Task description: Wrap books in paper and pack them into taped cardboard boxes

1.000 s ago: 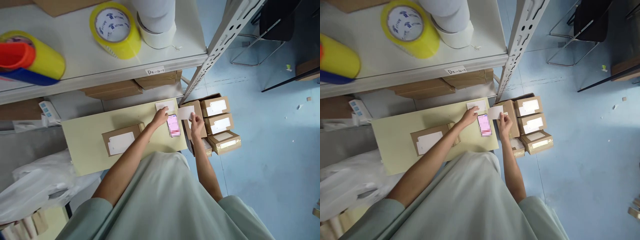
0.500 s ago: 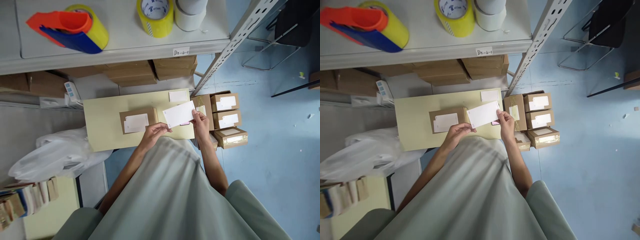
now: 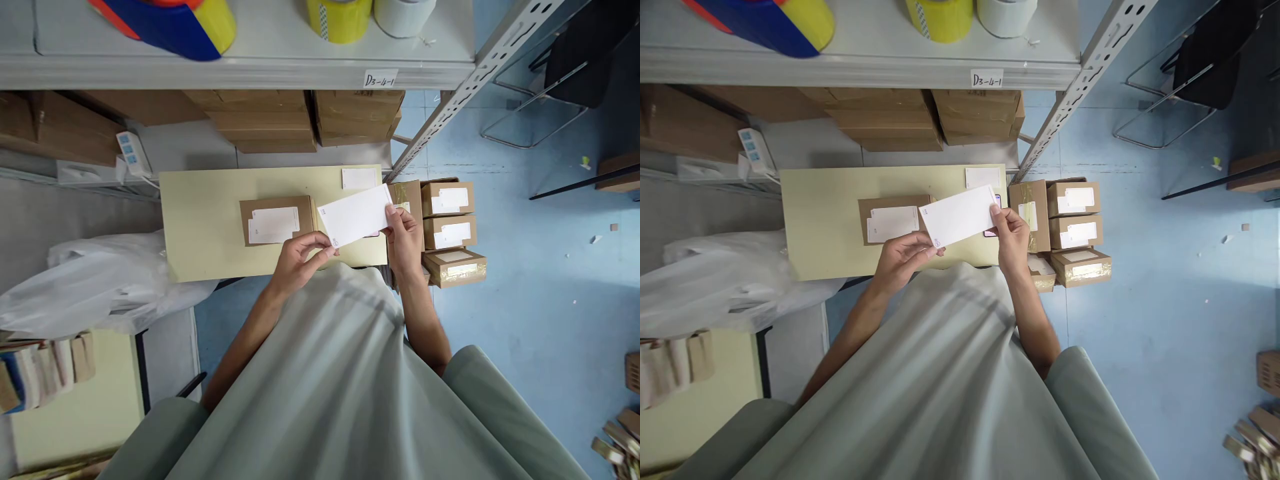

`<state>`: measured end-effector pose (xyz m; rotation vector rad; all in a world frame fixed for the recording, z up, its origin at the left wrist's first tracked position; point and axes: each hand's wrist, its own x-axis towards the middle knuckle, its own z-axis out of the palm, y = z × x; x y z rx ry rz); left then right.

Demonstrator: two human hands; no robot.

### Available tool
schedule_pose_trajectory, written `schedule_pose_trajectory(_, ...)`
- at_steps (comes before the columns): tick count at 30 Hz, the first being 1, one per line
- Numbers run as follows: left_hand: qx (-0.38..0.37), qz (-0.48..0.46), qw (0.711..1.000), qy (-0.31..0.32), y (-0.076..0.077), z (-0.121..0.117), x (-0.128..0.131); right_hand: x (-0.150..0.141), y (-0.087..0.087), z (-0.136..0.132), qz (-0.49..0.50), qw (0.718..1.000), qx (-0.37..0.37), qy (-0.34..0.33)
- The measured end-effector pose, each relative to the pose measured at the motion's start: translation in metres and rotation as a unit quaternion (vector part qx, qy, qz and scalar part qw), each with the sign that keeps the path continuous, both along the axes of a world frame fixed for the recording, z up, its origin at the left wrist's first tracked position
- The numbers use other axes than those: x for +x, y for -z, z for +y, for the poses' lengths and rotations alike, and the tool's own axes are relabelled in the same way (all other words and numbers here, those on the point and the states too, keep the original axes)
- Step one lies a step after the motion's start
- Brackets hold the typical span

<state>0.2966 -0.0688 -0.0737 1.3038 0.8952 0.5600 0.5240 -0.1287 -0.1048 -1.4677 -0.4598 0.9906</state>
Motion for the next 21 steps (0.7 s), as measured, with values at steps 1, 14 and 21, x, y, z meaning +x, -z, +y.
schedule_pose_trajectory(1,0.007,0.0,1.0,0.0,0.0,-0.001,-0.001,-0.001,-0.001,0.0,0.003,1.0,0.001,0.001)
schedule_pose_trajectory(14,0.11,-0.015,0.994,0.016,-0.018,-0.013,-0.009,-0.009,0.0,0.001,0.004,0.999,-0.02,-0.05)
schedule_pose_trajectory(21,0.153,0.031,0.988,-0.003,-0.031,-0.015,-0.004,-0.016,-0.007,-0.009,-0.168,0.967,-0.053,-0.185)
